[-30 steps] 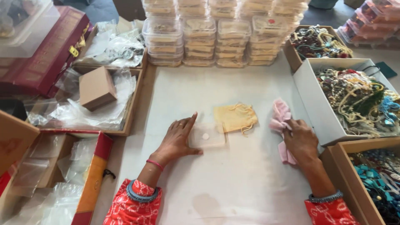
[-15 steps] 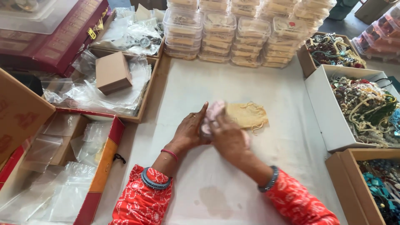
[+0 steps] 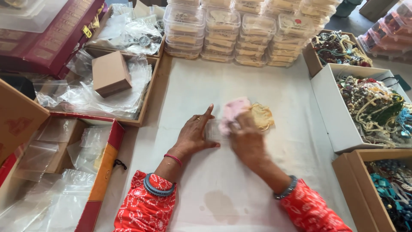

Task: The person places a small jewelry item into a clear plastic bag, then transfers it into a small beige drawstring pouch. They wipe a clear plastic container with a pink cloth, place the pouch inside, and close the container. Finally, they pick up a red beaded necklace from a box.

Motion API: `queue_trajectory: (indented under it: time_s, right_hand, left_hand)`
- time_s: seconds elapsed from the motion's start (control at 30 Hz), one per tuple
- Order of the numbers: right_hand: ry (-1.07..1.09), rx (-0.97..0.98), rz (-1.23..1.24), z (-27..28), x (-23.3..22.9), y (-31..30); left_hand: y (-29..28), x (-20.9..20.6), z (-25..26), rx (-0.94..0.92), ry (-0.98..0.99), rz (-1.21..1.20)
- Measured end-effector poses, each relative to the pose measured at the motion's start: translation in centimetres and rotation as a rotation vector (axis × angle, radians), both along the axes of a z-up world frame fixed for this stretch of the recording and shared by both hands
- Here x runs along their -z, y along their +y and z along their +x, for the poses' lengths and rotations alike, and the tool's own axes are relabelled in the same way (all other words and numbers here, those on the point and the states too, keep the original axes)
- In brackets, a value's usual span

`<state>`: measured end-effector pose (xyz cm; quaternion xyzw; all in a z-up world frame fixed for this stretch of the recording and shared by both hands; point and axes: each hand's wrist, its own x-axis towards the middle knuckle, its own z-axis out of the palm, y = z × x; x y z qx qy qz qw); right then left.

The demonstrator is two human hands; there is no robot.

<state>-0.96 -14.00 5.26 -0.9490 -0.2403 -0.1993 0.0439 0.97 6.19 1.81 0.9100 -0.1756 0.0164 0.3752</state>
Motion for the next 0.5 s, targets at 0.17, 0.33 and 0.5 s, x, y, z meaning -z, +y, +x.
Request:
queue_trajectory:
  time_s: [0.17,0.33,0.5]
  right_hand:
    - [-0.151,-0.321,0.097,-0.4,-0.2,1.3]
    - [-0.113,-0.010,0.320,2.0,0.6,-5.3]
    - [0.160,0.101,0.910,3.1,4.0,-10.2]
  left_hand:
    - [0.0,-0.1,-0.2,-0.029,0.019,0.103]
    - [-0.2,-1.7,-1.1,0.020,-0.406,-0.115]
    - [-0.2,1.2,0.1,-0.163,0.344,-0.640]
